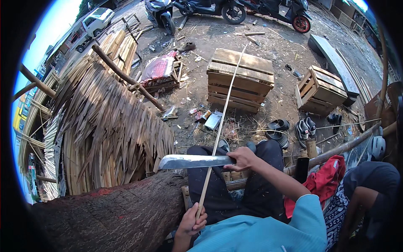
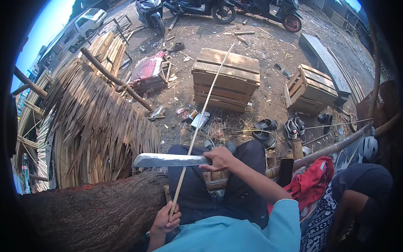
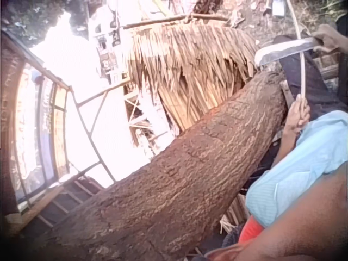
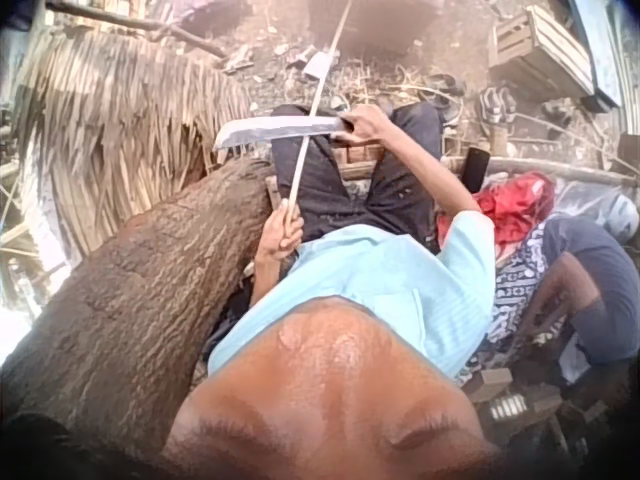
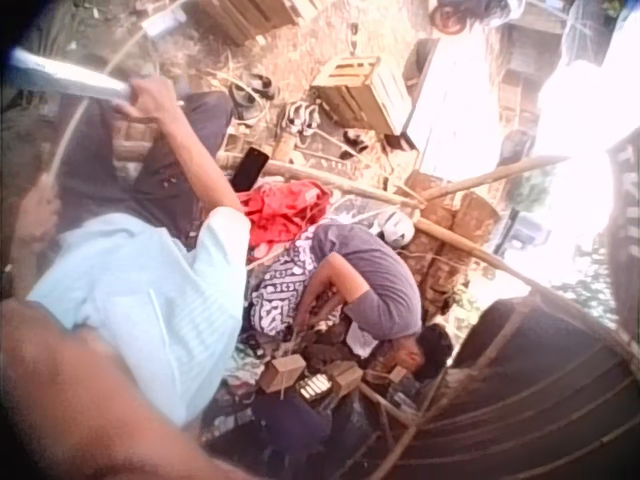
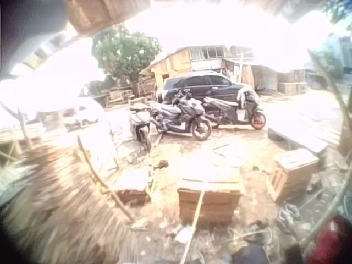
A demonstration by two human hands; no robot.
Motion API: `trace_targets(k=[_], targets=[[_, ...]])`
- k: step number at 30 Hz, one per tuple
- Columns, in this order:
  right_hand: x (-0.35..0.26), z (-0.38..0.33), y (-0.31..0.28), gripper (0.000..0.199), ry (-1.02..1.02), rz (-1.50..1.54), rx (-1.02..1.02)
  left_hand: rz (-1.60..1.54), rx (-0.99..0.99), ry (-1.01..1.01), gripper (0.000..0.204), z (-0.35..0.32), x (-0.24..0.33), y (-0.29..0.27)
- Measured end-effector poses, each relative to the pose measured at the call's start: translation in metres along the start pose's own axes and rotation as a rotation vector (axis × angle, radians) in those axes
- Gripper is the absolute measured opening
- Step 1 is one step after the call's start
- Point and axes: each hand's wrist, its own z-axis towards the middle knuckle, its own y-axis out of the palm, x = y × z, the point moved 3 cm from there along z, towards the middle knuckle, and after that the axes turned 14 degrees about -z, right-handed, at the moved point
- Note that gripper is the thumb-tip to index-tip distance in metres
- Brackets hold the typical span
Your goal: The person shaves and scrapes a long bamboo strip along its length using a machete.
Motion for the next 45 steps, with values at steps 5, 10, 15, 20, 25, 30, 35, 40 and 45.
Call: trace_targets(k=[5,10,15,20,25,30,35,40,45], targets=[[0.081,0.041,0.022,0.066,0.557,0.193,0.03,-0.325,-0.141,-0.158,0.041,0.001,-0.006,-0.005],[0.127,0.038,0.012,0.075,0.942,0.472,-0.018,-0.155,-0.09,-0.11,0.04,0.0,-0.013,0.004],[0.061,0.024,0.021,0.064,0.605,0.397,-0.121,-0.194,-0.045,-0.085,0.04,0.004,-0.005,-0.003],[0.001,0.009,-0.002,0.061,0.172,0.115,-0.164,-0.015,0.038,0.008,0.04,0.0,0.003,-0.009],[0.032,0.024,-0.007,0.057,0.234,0.047,-0.163,-0.052,0.042,0.021,0.041,-0.001,0.003,-0.009],[0.094,0.037,-0.019,0.069,0.661,0.137,-0.13,0.113,0.026,0.061,0.04,0.005,-0.004,0.004],[0.112,0.05,-0.022,0.073,0.71,0.099,-0.09,0.105,-0.001,0.062,0.041,0.004,-0.003,0.004],[0.068,0.044,-0.026,0.071,0.549,0.087,-0.2,0.06,-0.002,0.023,0.042,0.0,-0.008,-0.017],[0.005,0.031,-0.026,0.067,0.019,-0.038,-0.248,0.118,0.02,0.069,0.042,-0.004,-0.01,-0.017]])
